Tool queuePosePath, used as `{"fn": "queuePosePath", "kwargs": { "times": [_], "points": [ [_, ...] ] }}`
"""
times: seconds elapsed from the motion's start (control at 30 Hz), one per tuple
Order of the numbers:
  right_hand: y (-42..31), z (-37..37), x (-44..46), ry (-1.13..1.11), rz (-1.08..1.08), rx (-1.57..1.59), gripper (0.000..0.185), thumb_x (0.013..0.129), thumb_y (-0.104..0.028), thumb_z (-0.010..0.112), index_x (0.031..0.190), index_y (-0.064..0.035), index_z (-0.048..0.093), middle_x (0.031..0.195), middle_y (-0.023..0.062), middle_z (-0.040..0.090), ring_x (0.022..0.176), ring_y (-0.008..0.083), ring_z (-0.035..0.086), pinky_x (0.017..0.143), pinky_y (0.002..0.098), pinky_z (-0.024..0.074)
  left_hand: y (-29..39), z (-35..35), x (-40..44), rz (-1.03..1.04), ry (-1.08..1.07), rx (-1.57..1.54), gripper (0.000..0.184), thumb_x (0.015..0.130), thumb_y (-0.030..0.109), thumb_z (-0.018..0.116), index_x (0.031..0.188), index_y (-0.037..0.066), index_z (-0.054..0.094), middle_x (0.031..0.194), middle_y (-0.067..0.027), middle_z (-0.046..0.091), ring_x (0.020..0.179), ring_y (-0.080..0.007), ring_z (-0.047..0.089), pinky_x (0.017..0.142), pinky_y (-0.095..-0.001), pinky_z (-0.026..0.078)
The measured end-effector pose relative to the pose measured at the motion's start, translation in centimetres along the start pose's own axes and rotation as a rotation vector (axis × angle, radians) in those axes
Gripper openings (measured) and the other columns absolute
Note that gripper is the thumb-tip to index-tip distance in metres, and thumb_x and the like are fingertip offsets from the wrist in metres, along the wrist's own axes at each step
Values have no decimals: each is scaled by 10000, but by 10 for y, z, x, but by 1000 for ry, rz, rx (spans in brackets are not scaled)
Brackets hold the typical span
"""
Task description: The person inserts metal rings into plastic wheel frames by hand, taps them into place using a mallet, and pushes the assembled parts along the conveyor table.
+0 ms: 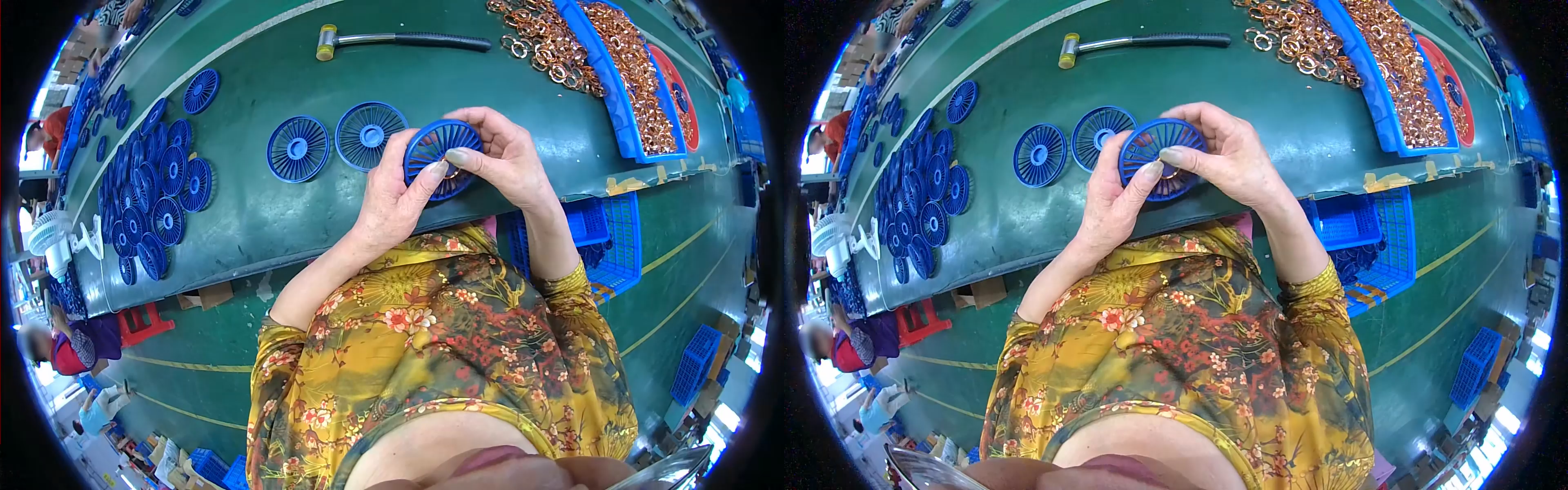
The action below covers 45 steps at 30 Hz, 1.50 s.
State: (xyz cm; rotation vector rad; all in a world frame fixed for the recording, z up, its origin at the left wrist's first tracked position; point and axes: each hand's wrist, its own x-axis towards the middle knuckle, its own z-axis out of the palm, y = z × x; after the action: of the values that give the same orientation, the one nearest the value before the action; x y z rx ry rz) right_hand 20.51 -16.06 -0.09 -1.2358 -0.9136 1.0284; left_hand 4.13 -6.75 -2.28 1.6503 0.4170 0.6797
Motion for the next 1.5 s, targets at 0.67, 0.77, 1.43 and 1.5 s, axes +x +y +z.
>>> {"fn": "queuePosePath", "kwargs": {
  "times": [0.67, 0.77, 1.43, 1.5],
  "points": [
    [-2, -109, 76, 381, -86, -1272, 252, 881, -246, 590, 861, 0, 641, 778, 192, 617, 747, 346, 606, 683, 422, 472, 4, -26, 53, 572, -160, 839, 458, 814, 297, 672, 1202, 93, 538, 1283, -211, 488, 1230, -388, 439, 1008, -520, 370],
    [-13, -96, 62, 377, 1, -1208, 256, 897, -239, 565, 871, 1, 650, 803, 204, 635, 745, 362, 623, 688, 429, 476, 14, -93, 90, 486, 87, 1077, 386, 744, 211, 676, 1085, 51, 592, 1073, -177, 561, 1053, -349, 531, 908, -461, 438],
    [-11, -47, 31, 475, -670, -1052, 120, 803, -67, 703, 913, -60, 655, 923, 92, 639, 815, 250, 633, 694, 332, 511, -18, -247, 97, -307, 540, 1370, 770, 704, 552, 744, 1238, 34, 547, 1043, -206, 572, 952, -375, 606, 812, -428, 498],
    [-14, -35, 28, 481, -776, -1040, 151, 760, -43, 730, 891, -56, 657, 898, 81, 635, 816, 238, 621, 684, 324, 504, -5, -230, 82, -83, 602, 1351, 484, 831, 462, 660, 1016, 20, 592, 917, -196, 606, 867, -375, 617, 727, -455, 489]
  ]
}}
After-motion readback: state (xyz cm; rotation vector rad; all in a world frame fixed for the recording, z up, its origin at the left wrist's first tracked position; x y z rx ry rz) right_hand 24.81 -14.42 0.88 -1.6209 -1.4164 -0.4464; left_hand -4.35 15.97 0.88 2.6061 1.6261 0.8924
